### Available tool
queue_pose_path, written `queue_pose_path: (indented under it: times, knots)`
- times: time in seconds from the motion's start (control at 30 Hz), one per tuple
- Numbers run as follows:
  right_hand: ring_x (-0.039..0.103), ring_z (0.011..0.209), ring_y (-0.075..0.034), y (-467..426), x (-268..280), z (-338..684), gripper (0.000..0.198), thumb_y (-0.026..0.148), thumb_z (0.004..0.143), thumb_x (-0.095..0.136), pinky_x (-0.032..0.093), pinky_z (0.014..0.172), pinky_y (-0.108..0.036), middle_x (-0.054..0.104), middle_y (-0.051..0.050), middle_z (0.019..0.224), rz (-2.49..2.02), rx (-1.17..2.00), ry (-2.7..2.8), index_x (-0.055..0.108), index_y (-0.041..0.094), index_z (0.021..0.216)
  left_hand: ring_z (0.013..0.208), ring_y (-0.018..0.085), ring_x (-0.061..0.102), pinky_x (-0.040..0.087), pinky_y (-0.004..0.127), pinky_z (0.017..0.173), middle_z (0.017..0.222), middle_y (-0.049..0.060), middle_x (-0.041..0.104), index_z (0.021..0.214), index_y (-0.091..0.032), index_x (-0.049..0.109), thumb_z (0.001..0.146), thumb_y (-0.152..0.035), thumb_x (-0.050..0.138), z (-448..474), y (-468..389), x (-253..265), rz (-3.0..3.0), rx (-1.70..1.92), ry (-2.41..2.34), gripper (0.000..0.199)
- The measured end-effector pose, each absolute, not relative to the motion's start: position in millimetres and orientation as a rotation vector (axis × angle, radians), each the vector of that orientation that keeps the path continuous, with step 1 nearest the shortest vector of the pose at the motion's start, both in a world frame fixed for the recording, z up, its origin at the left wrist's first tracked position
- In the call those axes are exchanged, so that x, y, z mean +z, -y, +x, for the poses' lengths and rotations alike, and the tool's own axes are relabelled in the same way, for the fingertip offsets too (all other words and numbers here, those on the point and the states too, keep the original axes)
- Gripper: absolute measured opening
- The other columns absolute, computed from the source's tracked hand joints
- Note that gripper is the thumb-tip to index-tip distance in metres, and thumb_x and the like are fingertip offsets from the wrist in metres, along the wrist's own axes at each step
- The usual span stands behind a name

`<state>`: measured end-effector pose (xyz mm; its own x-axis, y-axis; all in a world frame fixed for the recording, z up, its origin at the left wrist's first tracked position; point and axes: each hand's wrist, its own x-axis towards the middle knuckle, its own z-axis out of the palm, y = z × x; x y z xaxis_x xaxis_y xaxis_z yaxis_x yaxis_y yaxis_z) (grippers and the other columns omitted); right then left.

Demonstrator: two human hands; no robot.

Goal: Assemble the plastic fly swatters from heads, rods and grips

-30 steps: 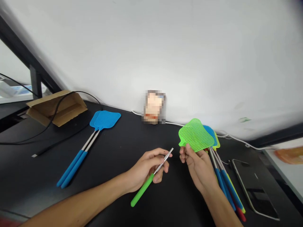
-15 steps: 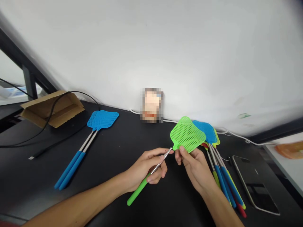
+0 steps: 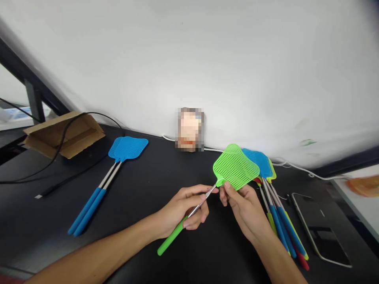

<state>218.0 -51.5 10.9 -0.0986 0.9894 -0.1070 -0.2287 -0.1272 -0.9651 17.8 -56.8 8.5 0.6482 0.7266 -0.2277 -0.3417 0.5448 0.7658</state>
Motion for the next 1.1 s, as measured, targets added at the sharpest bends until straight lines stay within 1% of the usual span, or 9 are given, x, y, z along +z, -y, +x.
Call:
queue_pose_path:
  times: [0.43, 0.63, 0.7, 0.73, 0.8, 0.9, 0.97, 1.03, 1.1]
  knots:
    - [0.052, 0.068, -0.014, 52.1, 9.2, 219.2, 0.029, 0.039, 0.091, 0.077, 0.043, 0.064, -0.029, 0.063, -0.002, 0.072, -1.103, 1.482, 1.092, 0.07, 0.018, 0.071, 0.033, 0.001, 0.03, 0.025, 0.021, 0.04, 0.07, 0.001, 0.066, 0.117, -0.016, 0.065, 0.103, -0.029, 0.054, 17.1, 56.3, 6.3, 0.765, 0.66, -0.562, 0.022]
    - [0.053, 0.066, -0.014, 57.8, 1.8, 216.3, 0.033, 0.039, 0.091, 0.076, 0.042, 0.061, -0.029, 0.062, -0.001, 0.067, -1.202, 1.289, 1.195, 0.067, 0.019, 0.066, 0.033, 0.001, 0.028, 0.025, 0.02, 0.039, 0.07, 0.001, 0.065, 0.112, -0.016, 0.065, 0.103, -0.03, 0.054, 16.5, 56.5, 4.0, 0.792, 0.661, -0.563, 0.021]
    - [0.055, 0.067, -0.015, 58.0, 2.9, 217.6, 0.033, 0.039, 0.091, 0.077, 0.044, 0.062, -0.029, 0.062, -0.001, 0.068, -1.199, 1.29, 1.21, 0.067, 0.019, 0.067, 0.033, 0.001, 0.027, 0.025, 0.02, 0.038, 0.071, 0.001, 0.065, 0.114, -0.016, 0.065, 0.104, -0.03, 0.053, 15.7, 56.0, 4.7, 0.789, 0.652, -0.555, 0.021]
    - [0.056, 0.069, -0.016, 57.3, 4.9, 218.5, 0.031, 0.041, 0.091, 0.076, 0.044, 0.061, -0.029, 0.064, -0.002, 0.071, -1.16, 1.33, 1.182, 0.069, 0.019, 0.07, 0.033, 0.001, 0.027, 0.025, 0.02, 0.038, 0.072, 0.001, 0.065, 0.115, -0.016, 0.065, 0.104, -0.031, 0.053, 15.2, 55.7, 5.2, 0.783, 0.646, -0.546, 0.022]
    - [0.059, 0.073, -0.019, 54.5, 11.2, 220.2, 0.034, 0.052, 0.094, 0.067, 0.046, 0.059, -0.031, 0.068, -0.005, 0.083, -1.03, 1.433, 1.054, 0.074, 0.02, 0.087, 0.034, 0.001, 0.026, 0.026, 0.019, 0.038, 0.073, 0.0, 0.064, 0.118, -0.016, 0.065, 0.104, -0.031, 0.052, 13.9, 55.0, 6.6, 0.764, 0.626, -0.514, 0.024]
    - [0.064, 0.085, -0.025, 49.4, 21.9, 221.2, 0.057, 0.07, 0.098, 0.045, 0.05, 0.059, -0.035, 0.071, -0.011, 0.108, -0.886, 1.527, 0.842, 0.073, 0.023, 0.116, 0.033, 0.0, 0.025, 0.024, 0.019, 0.038, 0.07, -0.003, 0.058, 0.118, -0.016, 0.065, 0.104, -0.03, 0.052, 11.1, 54.2, 8.1, 0.712, 0.601, -0.443, 0.023]
    - [0.065, 0.1, -0.03, 47.5, 25.6, 221.0, 0.068, 0.077, 0.096, 0.038, 0.055, 0.068, -0.04, 0.07, -0.013, 0.122, -0.842, 1.564, 0.763, 0.07, 0.025, 0.125, 0.033, 0.0, 0.022, 0.021, 0.019, 0.038, 0.067, -0.004, 0.055, 0.118, -0.016, 0.066, 0.104, -0.028, 0.052, 8.9, 53.8, 8.5, 0.674, 0.595, -0.392, 0.023]
    - [0.062, 0.117, -0.035, 47.2, 25.2, 221.0, 0.077, 0.084, 0.091, 0.037, 0.056, 0.081, -0.046, 0.067, -0.014, 0.134, -0.81, 1.62, 0.702, 0.068, 0.027, 0.131, 0.033, 0.0, 0.02, 0.02, 0.019, 0.037, 0.066, -0.005, 0.054, 0.119, -0.015, 0.066, 0.104, -0.026, 0.052, 6.7, 53.7, 8.7, 0.641, 0.584, -0.333, 0.024]
    - [0.056, 0.13, -0.038, 47.7, 21.7, 221.6, 0.077, 0.083, 0.09, 0.042, 0.054, 0.093, -0.05, 0.064, -0.015, 0.14, -0.798, 1.709, 0.661, 0.067, 0.025, 0.133, 0.033, 0.0, 0.018, 0.019, 0.019, 0.036, 0.065, -0.005, 0.052, 0.12, -0.014, 0.066, 0.103, -0.024, 0.051, 5.4, 54.2, 9.0, 0.619, 0.548, -0.268, 0.025]
